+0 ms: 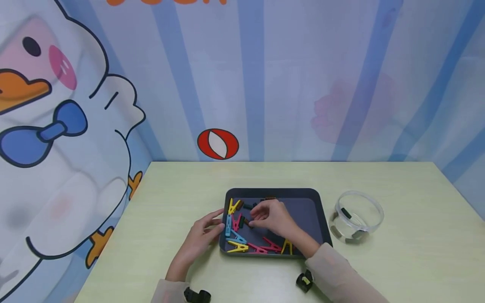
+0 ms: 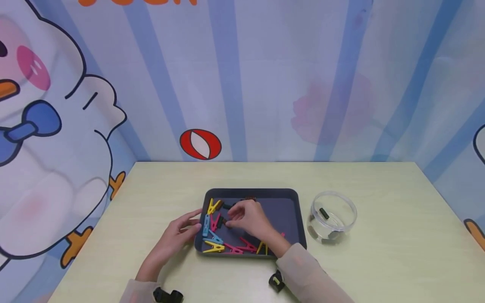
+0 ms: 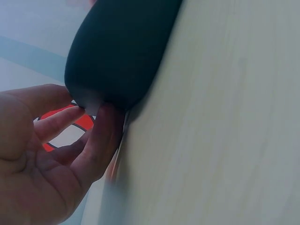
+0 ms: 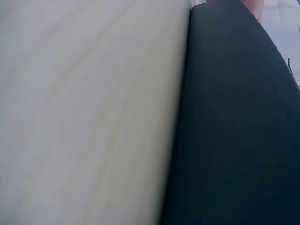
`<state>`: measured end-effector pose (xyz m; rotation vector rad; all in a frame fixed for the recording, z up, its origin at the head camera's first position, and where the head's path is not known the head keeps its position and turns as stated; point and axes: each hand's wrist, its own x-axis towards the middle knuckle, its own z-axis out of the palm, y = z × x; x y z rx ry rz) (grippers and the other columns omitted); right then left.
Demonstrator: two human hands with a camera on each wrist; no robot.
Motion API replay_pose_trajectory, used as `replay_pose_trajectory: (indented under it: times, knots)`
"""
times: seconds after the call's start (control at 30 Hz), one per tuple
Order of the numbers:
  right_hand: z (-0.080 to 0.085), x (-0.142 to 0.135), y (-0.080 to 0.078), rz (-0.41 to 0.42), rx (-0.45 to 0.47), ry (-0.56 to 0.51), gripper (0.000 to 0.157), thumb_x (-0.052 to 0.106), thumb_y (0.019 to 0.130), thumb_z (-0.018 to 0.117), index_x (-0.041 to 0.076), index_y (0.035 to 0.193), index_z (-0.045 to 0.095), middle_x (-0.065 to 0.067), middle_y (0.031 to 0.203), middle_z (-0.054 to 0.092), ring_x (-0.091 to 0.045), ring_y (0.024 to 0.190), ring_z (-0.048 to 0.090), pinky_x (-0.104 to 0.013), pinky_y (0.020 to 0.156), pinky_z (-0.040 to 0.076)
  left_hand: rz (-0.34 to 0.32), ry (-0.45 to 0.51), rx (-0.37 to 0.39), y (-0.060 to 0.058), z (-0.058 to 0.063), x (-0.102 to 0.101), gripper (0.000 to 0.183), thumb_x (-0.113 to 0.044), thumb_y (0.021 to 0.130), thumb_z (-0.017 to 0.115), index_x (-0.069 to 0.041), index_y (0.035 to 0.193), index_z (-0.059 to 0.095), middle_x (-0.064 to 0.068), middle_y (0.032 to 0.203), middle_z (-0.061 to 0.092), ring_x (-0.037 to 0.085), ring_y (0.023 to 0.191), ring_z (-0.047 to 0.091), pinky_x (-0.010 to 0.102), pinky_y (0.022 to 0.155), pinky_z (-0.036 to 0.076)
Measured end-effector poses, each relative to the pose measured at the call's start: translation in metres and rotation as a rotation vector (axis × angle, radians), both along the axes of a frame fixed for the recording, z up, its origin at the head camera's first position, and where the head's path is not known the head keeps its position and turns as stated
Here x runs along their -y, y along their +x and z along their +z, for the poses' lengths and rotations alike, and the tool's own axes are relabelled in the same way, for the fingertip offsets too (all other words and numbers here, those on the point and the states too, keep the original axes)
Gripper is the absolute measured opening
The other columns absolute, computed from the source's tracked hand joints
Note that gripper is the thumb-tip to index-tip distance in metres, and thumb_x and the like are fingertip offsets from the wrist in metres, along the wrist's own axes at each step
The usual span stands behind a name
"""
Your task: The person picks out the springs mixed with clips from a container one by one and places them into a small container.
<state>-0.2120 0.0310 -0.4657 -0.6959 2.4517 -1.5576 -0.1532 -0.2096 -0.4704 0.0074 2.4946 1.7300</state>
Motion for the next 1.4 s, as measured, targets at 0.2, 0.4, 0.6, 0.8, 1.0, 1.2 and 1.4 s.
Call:
replay_pose_trajectory:
  times: [0.2, 0.4, 0.6, 0.8, 1.0, 1.2, 1.4]
  knots:
    - [-0.006, 0.000, -0.001, 0.012, 0.014, 0.009, 0.020, 0.002, 0.081, 0.082, -0.003, 0.099, 0.073, -0.010, 0.090, 0.072, -0.017, 0.077, 0.068, -0.025, 0.067, 0.057, 0.003, 0.029, 0.001, 0.001, 0.000, -0.001, 0.046, -0.013, 0.100, 0.061, -0.012, 0.145, 0.053, 0.017, 0.128, 0.062, 0.030, 0.109, 0.063, 0.041, 0.086, 0.057]
    - [-0.010, 0.002, -0.002, 0.012, 0.002, 0.027, 0.019, 0.004, 0.081, 0.082, -0.001, 0.097, 0.074, -0.006, 0.087, 0.072, -0.014, 0.075, 0.067, -0.024, 0.066, 0.057, -0.003, 0.032, -0.002, 0.002, 0.001, -0.002, 0.046, -0.013, 0.100, 0.061, -0.011, 0.146, 0.052, 0.018, 0.129, 0.061, 0.031, 0.111, 0.062, 0.042, 0.086, 0.057]
    - [-0.011, 0.003, -0.003, 0.003, -0.018, 0.037, 0.018, 0.004, 0.080, 0.083, 0.002, 0.095, 0.074, -0.004, 0.086, 0.071, -0.013, 0.074, 0.066, -0.024, 0.065, 0.056, -0.003, 0.025, 0.006, 0.001, 0.001, -0.002, 0.047, -0.015, 0.101, 0.061, -0.011, 0.147, 0.050, 0.019, 0.130, 0.060, 0.031, 0.111, 0.062, 0.042, 0.086, 0.057]
    - [-0.010, 0.005, -0.001, 0.003, -0.031, 0.044, 0.016, 0.001, 0.080, 0.082, 0.002, 0.093, 0.073, -0.005, 0.084, 0.071, -0.012, 0.072, 0.066, -0.024, 0.064, 0.056, -0.002, 0.020, 0.014, 0.000, 0.001, -0.002, 0.046, -0.014, 0.101, 0.060, -0.011, 0.146, 0.051, 0.019, 0.130, 0.060, 0.031, 0.111, 0.062, 0.041, 0.085, 0.057]
    - [-0.010, 0.007, 0.000, 0.013, -0.046, 0.042, 0.016, -0.002, 0.079, 0.082, 0.001, 0.092, 0.073, -0.005, 0.083, 0.070, -0.013, 0.071, 0.065, -0.023, 0.063, 0.056, -0.008, -0.007, 0.011, -0.001, -0.001, -0.002, 0.046, -0.015, 0.101, 0.061, -0.012, 0.146, 0.051, 0.018, 0.130, 0.060, 0.032, 0.115, 0.060, 0.040, 0.086, 0.057]
    - [-0.011, 0.006, 0.000, 0.010, -0.049, 0.051, 0.015, -0.003, 0.080, 0.081, 0.002, 0.092, 0.073, -0.004, 0.083, 0.070, -0.012, 0.071, 0.065, -0.023, 0.063, 0.055, -0.007, 0.002, 0.006, 0.000, -0.001, -0.002, 0.046, -0.016, 0.101, 0.061, -0.012, 0.146, 0.051, 0.018, 0.129, 0.061, 0.031, 0.112, 0.061, 0.041, 0.085, 0.057]
    - [-0.013, 0.006, -0.001, 0.008, -0.061, 0.054, 0.014, -0.005, 0.080, 0.079, 0.002, 0.091, 0.072, -0.003, 0.082, 0.069, -0.012, 0.071, 0.064, -0.022, 0.063, 0.055, -0.012, -0.004, -0.002, 0.000, -0.001, -0.002, 0.047, -0.016, 0.101, 0.061, -0.011, 0.146, 0.051, 0.018, 0.129, 0.061, 0.032, 0.114, 0.061, 0.041, 0.086, 0.057]
